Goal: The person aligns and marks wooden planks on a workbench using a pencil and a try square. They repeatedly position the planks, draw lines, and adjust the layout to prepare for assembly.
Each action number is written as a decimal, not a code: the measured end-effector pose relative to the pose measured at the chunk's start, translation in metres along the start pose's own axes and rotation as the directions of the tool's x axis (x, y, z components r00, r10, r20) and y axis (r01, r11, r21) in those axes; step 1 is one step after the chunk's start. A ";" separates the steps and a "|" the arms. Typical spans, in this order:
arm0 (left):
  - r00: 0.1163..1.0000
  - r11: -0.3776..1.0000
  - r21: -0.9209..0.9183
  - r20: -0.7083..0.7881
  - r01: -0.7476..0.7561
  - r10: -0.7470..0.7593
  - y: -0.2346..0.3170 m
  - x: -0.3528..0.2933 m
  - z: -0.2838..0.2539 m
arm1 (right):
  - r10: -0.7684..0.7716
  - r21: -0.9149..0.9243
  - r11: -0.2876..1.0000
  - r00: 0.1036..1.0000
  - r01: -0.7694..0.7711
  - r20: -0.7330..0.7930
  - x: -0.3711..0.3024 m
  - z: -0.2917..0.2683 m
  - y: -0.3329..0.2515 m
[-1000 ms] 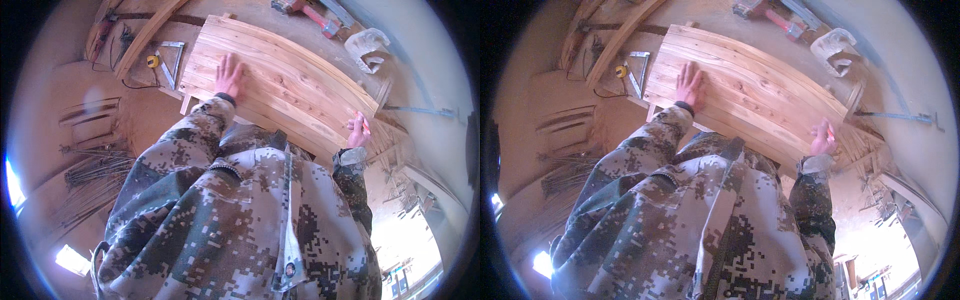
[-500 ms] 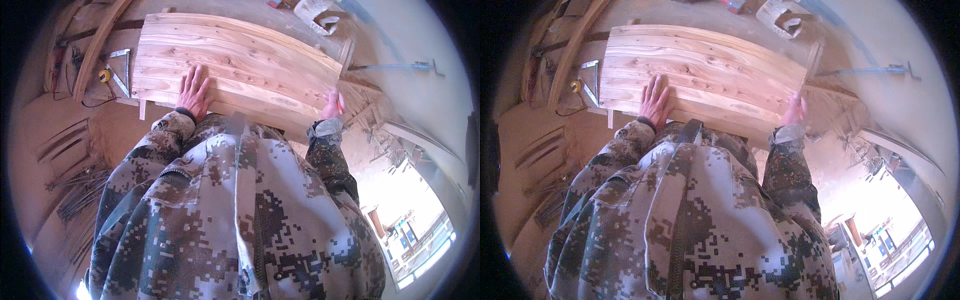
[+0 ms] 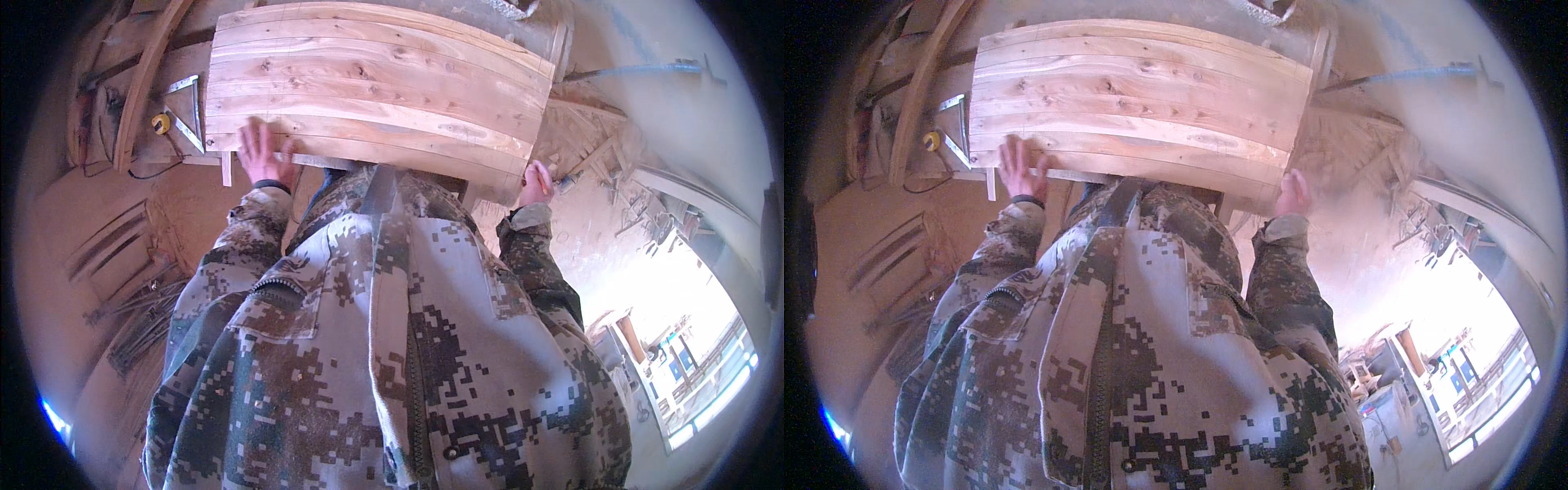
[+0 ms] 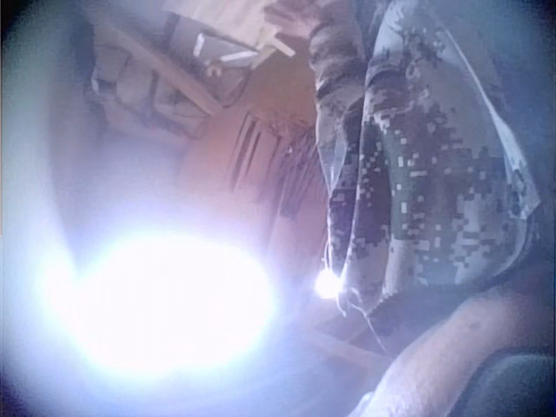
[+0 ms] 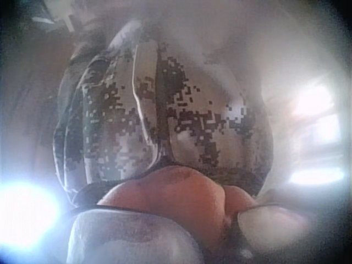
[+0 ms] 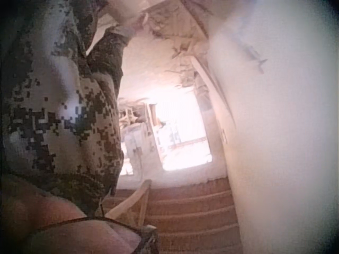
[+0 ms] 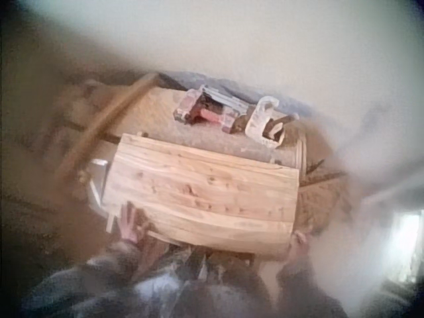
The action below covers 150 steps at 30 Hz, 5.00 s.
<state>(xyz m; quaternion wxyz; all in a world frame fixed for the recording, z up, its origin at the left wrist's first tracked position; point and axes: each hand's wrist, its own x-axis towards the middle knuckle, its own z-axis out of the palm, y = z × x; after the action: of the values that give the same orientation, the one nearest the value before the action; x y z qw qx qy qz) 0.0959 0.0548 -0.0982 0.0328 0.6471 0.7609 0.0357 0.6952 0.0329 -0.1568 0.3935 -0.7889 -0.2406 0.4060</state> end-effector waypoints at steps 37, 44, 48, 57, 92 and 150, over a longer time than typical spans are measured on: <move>0.721 -0.255 -0.892 0.452 0.373 -0.526 -0.144 0.060 -0.003 | 0.391 0.247 0.866 0.897 -0.434 0.205 0.024 -0.039 -0.006; 0.716 -0.356 -0.904 0.409 0.235 -0.566 -0.134 0.064 -0.011 | 0.443 0.188 0.830 0.825 -0.525 0.351 0.054 -0.060 -0.039; 0.836 0.376 -0.807 0.241 0.455 -0.493 -0.146 0.075 -0.014 | 0.469 -0.129 0.880 0.880 -0.457 0.073 0.047 -0.050 -0.084; 0.674 0.452 -0.512 0.432 0.730 -0.599 -0.146 0.105 -0.009 | 0.495 -0.296 0.836 0.868 -0.462 0.045 0.079 -0.008 -0.036; 0.631 -0.549 -0.763 0.619 0.341 -0.468 -0.136 0.085 -0.001 | 0.538 -0.371 0.794 0.841 -0.482 0.059 0.059 0.050 -0.084; 0.969 -0.862 -0.501 0.165 -0.080 -0.186 -0.082 0.083 -0.052 | 0.387 0.440 0.786 0.901 -0.435 0.198 0.072 -0.012 -0.097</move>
<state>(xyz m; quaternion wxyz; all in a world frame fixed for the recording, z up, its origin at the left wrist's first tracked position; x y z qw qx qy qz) -0.0031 0.1235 -0.0550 0.5799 0.0510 0.2284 0.7803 0.7393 0.1336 -0.1052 0.4642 -0.6810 0.0249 0.5658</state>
